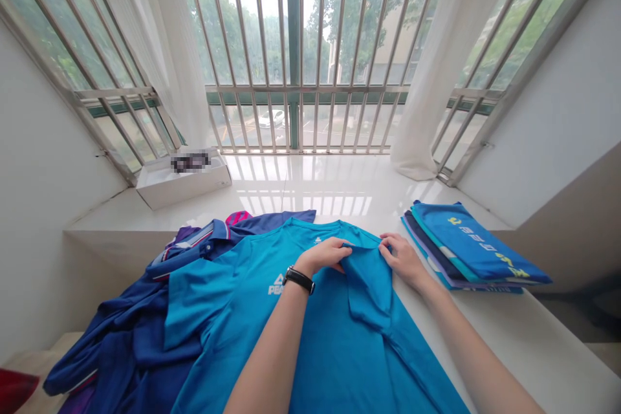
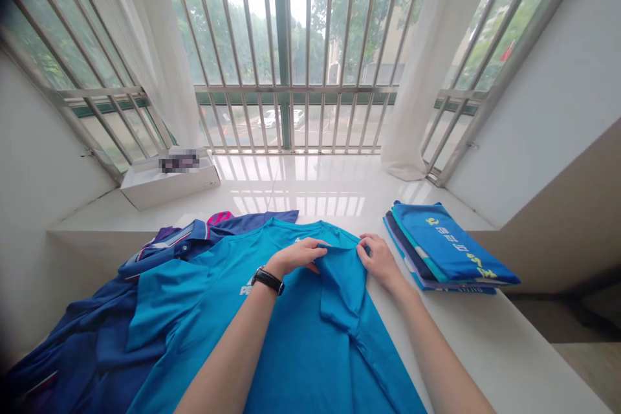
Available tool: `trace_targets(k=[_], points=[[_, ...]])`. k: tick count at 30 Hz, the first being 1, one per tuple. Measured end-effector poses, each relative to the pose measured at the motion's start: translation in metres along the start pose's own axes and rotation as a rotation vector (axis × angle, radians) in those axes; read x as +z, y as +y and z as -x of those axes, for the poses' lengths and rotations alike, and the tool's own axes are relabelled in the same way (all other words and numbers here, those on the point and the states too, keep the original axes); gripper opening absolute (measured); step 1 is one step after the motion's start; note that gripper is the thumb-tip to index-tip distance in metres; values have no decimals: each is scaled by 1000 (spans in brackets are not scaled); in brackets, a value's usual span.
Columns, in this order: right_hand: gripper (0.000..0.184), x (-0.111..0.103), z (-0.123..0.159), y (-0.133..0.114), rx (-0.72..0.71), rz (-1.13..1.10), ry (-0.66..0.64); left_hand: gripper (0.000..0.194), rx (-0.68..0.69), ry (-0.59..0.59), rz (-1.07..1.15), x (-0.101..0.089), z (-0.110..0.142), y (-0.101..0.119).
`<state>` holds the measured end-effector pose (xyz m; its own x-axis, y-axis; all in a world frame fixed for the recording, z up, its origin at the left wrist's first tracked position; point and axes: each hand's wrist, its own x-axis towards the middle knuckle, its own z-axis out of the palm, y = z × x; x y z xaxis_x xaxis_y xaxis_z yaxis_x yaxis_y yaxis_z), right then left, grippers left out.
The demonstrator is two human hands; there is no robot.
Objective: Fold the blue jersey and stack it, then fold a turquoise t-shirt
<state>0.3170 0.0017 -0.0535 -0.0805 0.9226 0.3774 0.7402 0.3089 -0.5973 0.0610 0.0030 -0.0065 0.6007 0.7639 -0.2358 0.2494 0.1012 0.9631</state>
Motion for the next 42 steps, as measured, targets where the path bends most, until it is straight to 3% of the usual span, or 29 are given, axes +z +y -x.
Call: trace_targets(k=[7,12,19,24,34,39,42], points=[[34,-9,0,-12,40,-194,37,24,19,13,10,1,4,5],[45,-6,-6,-6,136,-307,-56,18,2,50,27,3,8,11],[45,2,-24,5,88,-65,49,18,12,153,41,5,2,11],[48,4,-27,16,70,53,146,21,7,254,-162,7,-5,5],[41,5,-21,21,85,58,110,25,6,327,-307,14,-13,-3],[49,8,-13,13,108,43,307,29,33,313,-365,13,-16,-7],[55,-2,7,0,181,74,369,29,51,320,-393,14,-16,-8]])
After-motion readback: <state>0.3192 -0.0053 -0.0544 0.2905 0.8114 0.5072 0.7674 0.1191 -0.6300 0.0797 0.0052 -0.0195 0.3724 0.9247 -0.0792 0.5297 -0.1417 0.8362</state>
